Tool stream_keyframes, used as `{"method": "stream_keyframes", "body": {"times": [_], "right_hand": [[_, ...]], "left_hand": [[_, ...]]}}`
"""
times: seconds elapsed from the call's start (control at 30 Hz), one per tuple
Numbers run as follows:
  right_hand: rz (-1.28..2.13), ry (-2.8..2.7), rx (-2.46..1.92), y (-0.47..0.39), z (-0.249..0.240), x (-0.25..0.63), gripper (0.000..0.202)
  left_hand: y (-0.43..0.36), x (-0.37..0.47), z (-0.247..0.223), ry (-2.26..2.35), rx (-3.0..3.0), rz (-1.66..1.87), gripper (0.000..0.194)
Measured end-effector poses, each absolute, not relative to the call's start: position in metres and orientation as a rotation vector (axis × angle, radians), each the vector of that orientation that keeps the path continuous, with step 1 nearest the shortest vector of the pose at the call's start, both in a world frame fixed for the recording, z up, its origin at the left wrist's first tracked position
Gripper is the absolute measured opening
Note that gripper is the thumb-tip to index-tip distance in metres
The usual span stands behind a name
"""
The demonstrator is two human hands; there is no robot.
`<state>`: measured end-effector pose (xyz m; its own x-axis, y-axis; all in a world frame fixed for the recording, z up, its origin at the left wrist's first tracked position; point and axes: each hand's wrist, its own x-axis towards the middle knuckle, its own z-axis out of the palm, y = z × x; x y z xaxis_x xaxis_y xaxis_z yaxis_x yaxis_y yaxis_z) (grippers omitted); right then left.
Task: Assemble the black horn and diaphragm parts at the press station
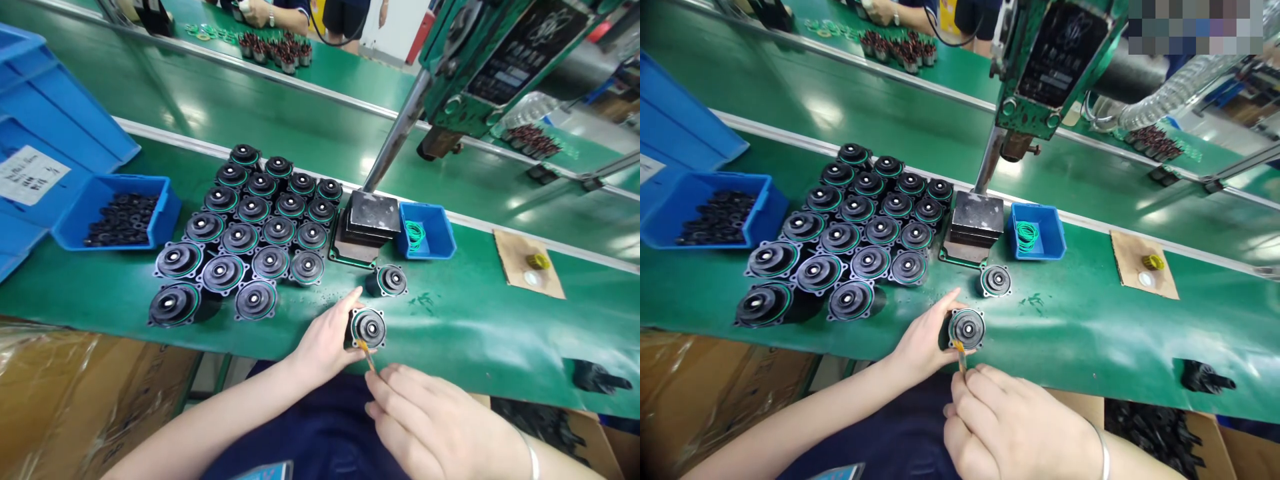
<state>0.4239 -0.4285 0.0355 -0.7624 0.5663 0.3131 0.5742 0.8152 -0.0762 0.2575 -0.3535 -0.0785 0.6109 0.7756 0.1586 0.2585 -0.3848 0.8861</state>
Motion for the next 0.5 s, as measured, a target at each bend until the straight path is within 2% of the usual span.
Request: {"method": "stream_keyframes", "body": {"times": [0.17, 0.33, 0.5], "right_hand": [[-0.023, -2.792, -0.864, -0.432, 0.045, 0.438, 0.018], [-0.205, -2.844, -0.898, -0.417, 0.046, 0.453, 0.024], [-0.177, -2.336, -1.232, -0.396, 0.037, 0.483, 0.025]], "left_hand": [[-0.344, 0.256, -0.068, 0.765, 2.001, 0.69, 0.1], [-0.333, 0.244, -0.045, 0.724, 2.237, 0.533, 0.093], [-0.333, 0.212, -0.025, 0.875, 2.693, 0.471, 0.08]]}}
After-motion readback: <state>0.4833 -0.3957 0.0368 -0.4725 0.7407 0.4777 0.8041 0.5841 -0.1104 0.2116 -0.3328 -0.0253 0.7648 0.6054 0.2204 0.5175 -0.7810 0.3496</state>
